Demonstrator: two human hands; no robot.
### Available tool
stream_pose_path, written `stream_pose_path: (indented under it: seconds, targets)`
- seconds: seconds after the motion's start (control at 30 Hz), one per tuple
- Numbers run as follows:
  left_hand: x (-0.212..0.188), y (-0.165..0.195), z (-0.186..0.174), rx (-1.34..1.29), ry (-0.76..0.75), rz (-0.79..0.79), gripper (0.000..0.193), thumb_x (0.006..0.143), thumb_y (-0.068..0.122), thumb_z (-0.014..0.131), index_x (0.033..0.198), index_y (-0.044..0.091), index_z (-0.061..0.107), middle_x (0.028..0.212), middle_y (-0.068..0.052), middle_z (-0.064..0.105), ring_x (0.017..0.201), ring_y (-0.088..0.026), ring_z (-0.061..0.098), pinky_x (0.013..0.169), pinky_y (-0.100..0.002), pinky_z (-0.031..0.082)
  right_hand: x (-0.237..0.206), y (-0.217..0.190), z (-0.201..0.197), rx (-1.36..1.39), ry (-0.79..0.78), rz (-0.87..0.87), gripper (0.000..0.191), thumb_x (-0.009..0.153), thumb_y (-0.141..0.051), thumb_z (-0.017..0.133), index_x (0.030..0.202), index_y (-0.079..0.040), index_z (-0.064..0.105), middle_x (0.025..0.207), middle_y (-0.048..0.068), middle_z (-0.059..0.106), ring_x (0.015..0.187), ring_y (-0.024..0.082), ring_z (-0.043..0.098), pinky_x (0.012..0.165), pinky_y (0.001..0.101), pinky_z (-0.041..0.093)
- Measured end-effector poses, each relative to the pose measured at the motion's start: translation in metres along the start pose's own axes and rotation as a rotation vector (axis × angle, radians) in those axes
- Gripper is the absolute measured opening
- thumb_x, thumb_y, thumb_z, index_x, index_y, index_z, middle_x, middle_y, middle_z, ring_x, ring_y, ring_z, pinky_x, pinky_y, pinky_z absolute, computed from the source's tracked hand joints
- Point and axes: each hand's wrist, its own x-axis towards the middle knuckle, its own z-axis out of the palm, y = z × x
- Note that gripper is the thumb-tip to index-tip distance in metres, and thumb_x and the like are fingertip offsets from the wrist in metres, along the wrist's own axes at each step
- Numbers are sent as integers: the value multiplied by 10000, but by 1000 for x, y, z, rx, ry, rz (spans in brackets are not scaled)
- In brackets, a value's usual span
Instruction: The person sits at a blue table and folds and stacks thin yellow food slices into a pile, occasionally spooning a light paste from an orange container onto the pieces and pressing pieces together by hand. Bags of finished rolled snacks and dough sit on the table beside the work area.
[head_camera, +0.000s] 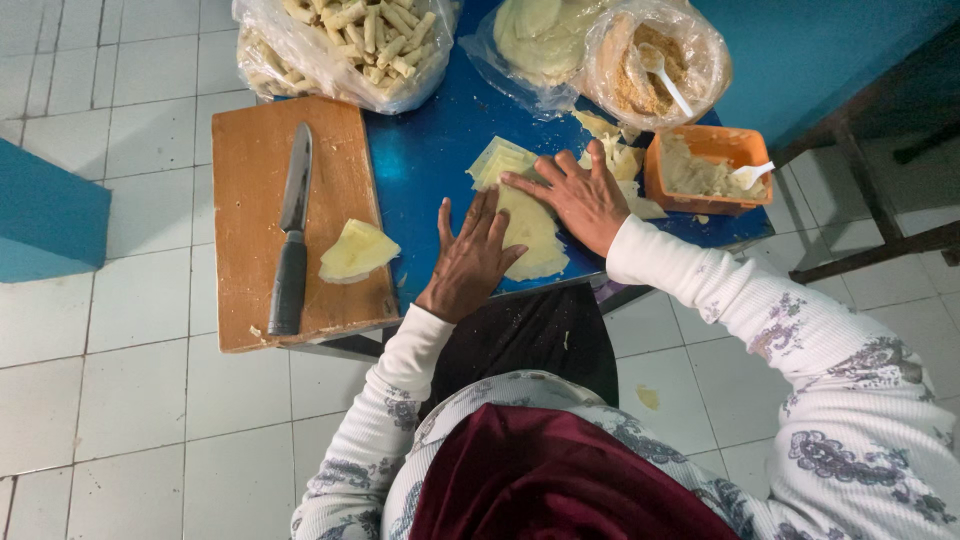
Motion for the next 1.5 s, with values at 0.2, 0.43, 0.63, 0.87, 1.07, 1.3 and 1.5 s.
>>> stream_pose_path:
  seconds: [0.2, 0.43, 0.63, 0.87, 1.07, 1.3, 1.5]
  targets:
    - [-2, 0, 1, 19, 32, 24, 524, 1023, 407, 595, 1311, -27, 541, 1519, -267, 447, 1464, -370, 395, 1163, -716, 168, 0, -2, -1, -137, -1, -5, 822, 975, -182, 552, 1686, -372, 184, 1244, -33, 462, 1152, 171, 448, 1056, 545, 258]
    - [0, 3, -3, 14, 27, 6, 513, 1004, 410, 617, 1286, -12, 545, 1502, -253, 456, 1446, -366, 410, 1163, -732, 162, 2, -1, -2, -234, 2, 10, 731, 949, -170, 554, 1631, -301, 329, 1237, -20, 448, 1169, 192, 416, 1031, 532, 261]
    - [2, 4, -5, 23, 30, 2, 513, 994, 416, 627, 1269, -8, 543, 1509, -262, 453, 1439, -375, 415, 1162, -730, 168, 12, 18, 6, 604, 95, 203, 624, 969, -46, 582, 1487, -394, 578, 1151, 33, 440, 1138, 269, 413, 963, 566, 311]
    - [9, 1, -4, -15, 22, 19, 532, 971, 459, 653, 1216, -3, 556, 1446, -277, 486, 1464, -398, 384, 1170, -728, 141, 24, -4, 3, 513, 48, 162, 687, 954, -86, 570, 1513, -475, 481, 1125, 28, 452, 1109, 275, 425, 907, 575, 323]
    - [11, -2, -3, -20, 30, 41, 541, 974, 470, 652, 1205, -9, 548, 1428, -283, 496, 1460, -392, 397, 1198, -693, 159, 23, -3, 1, -193, 20, 9, 786, 919, -232, 561, 1660, -330, 320, 1230, -16, 459, 1159, 193, 430, 1048, 552, 262]
    - [11, 0, -6, -16, 27, 37, 520, 977, 464, 645, 1194, 2, 543, 1418, -286, 495, 1435, -391, 417, 1181, -696, 173, 25, 20, 6, -15, 94, 61, 606, 958, -177, 565, 1549, -293, 496, 1311, -39, 487, 1232, 178, 455, 1108, 559, 266]
    - [10, 2, -7, -10, 69, 58, 548, 982, 479, 645, 1225, -3, 555, 1408, -267, 508, 1445, -395, 406, 1186, -696, 208, 0, 5, -1, 272, 213, 54, 647, 1024, -118, 540, 1578, -443, 467, 1237, 26, 511, 1151, 242, 476, 1045, 590, 287]
